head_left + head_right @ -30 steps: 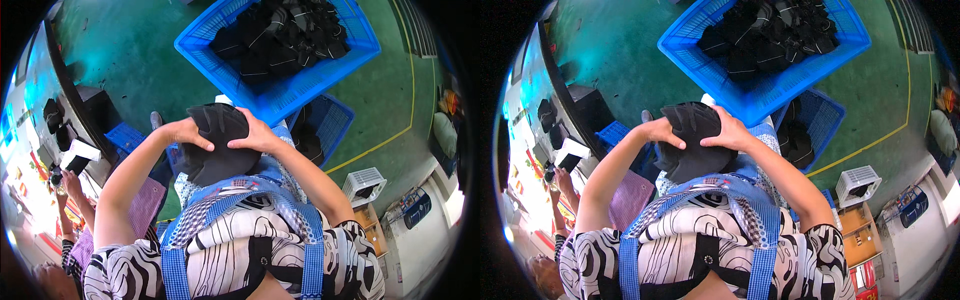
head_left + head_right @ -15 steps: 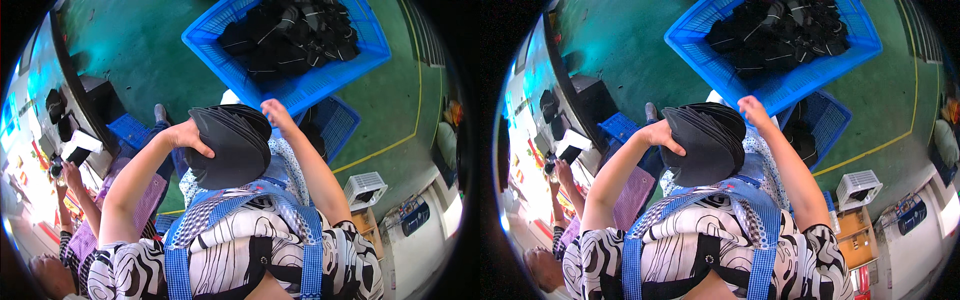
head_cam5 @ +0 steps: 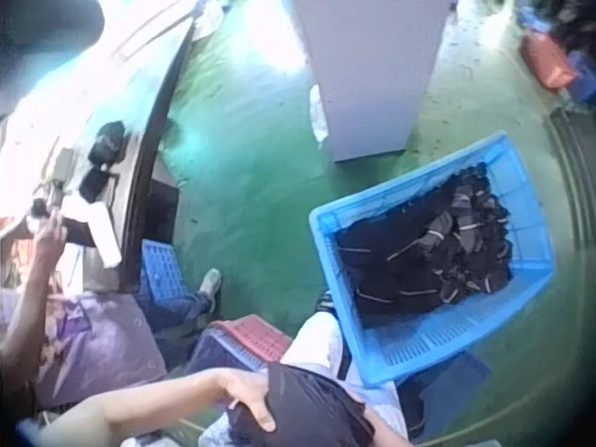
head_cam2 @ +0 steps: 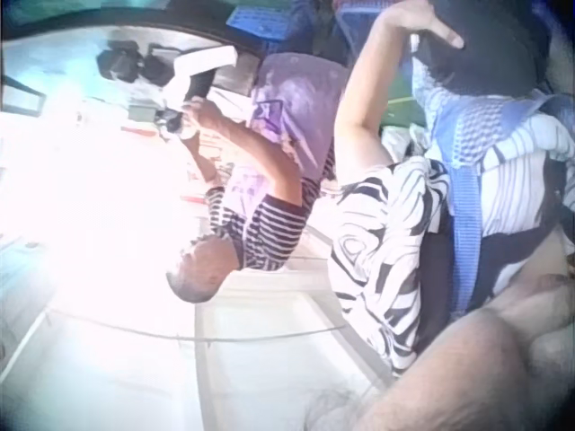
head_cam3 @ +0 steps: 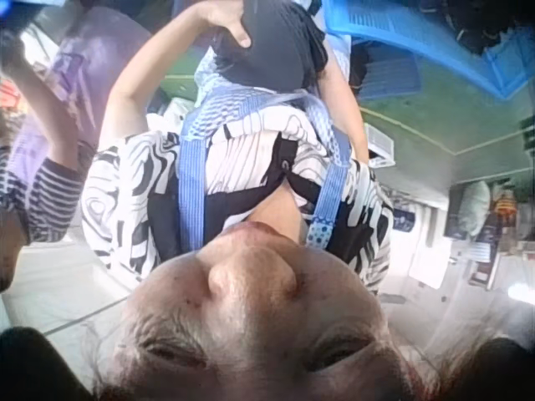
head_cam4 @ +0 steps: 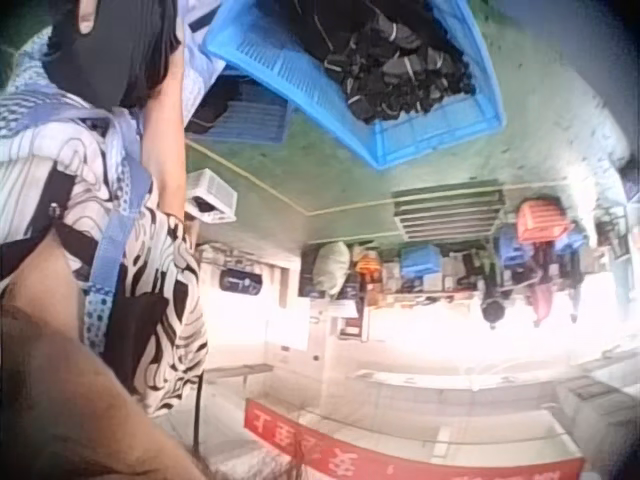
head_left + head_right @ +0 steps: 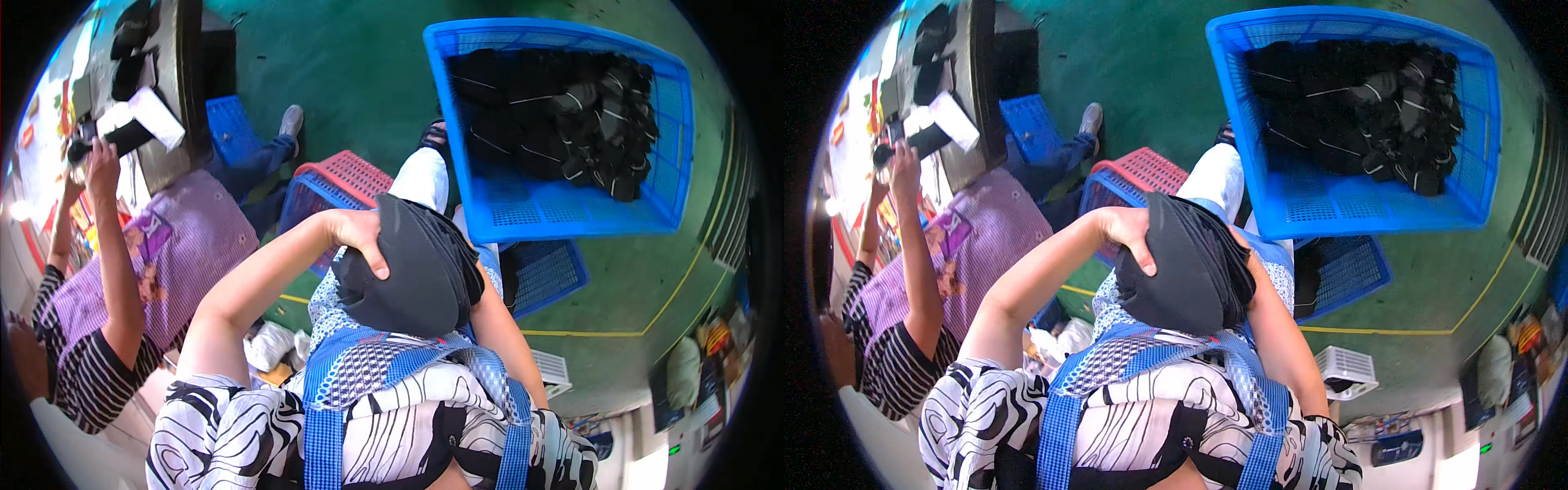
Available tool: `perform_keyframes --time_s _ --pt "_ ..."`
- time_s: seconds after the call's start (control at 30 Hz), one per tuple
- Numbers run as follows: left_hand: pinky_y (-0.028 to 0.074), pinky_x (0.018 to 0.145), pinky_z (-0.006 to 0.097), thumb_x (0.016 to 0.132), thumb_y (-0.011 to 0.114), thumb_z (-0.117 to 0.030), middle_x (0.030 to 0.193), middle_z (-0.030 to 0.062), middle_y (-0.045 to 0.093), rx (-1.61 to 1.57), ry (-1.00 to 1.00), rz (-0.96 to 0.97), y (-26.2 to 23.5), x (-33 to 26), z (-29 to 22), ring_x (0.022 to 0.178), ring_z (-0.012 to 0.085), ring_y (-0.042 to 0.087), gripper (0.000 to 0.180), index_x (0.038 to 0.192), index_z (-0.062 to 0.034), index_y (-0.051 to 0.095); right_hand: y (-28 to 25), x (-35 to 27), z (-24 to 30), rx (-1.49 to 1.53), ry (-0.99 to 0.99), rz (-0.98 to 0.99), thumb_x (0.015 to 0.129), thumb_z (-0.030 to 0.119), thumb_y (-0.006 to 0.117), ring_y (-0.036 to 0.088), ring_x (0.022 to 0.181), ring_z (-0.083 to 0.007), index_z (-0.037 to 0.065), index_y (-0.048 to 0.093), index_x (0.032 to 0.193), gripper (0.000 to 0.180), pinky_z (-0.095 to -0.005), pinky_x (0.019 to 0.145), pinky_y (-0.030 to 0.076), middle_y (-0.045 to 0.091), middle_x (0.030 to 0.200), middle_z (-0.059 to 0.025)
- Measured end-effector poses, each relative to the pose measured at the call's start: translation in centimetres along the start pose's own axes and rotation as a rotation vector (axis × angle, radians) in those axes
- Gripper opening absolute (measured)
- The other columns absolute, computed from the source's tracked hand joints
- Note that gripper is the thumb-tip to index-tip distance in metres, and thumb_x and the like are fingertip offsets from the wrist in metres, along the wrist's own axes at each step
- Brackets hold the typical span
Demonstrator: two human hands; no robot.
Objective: The person sorts through several stacks of black shoe components in blue crates, moves one crate of components to another area of the room, and luego stacks the components on a table before securing a bundle with a rubber band.
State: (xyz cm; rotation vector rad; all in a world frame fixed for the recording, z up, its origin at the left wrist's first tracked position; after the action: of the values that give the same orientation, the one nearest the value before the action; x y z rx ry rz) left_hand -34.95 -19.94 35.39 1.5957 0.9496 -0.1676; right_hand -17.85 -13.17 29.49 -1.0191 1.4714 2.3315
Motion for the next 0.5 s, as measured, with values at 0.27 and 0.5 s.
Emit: perform_keyframes --time_s 0.27,0.5 --pt "0.046 0.091 0.035 0.051 0.085 -0.004 0.108 0.0126 0.064 -0.154 0.122 -0.152 -0.4 -1.2 4.3 0.101 0.0224 0.060 0.068 0.114 0.0018 0.058 0.9 1.7 1.2 -0.857 -0.478 0.054 0.091 0.017 0.052 0.056 0.112 -0.0207 -0.001 0.051 0.124 0.038 -0.0325 0.097 0.044 0.057 0.122 -0.0122" --pt "0.044 0.094 0.035 0.051 0.085 -0.009 0.112 0.0123 0.062 -0.062 0.148 -0.201 -1.5 -1.2 4.3 0.105 0.0231 0.057 0.073 0.117 0.0010 0.055 1.6 0.8 0.8 0.556 0.085 0.114 0.090 0.017 0.052 0.057 0.110 -0.0202 -0.001 0.050 0.125 0.039 -0.0307 0.093 0.046 0.058 0.120 -0.0125"
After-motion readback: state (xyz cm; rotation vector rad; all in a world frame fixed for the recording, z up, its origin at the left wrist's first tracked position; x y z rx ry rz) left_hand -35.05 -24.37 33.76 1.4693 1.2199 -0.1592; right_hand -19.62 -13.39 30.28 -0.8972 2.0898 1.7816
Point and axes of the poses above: each hand's wrist, its own x-axis towards the middle knuckle, its own y-axis out of the palm, z = x × y, the point moved 4 cm from there along x, towards the middle knuckle
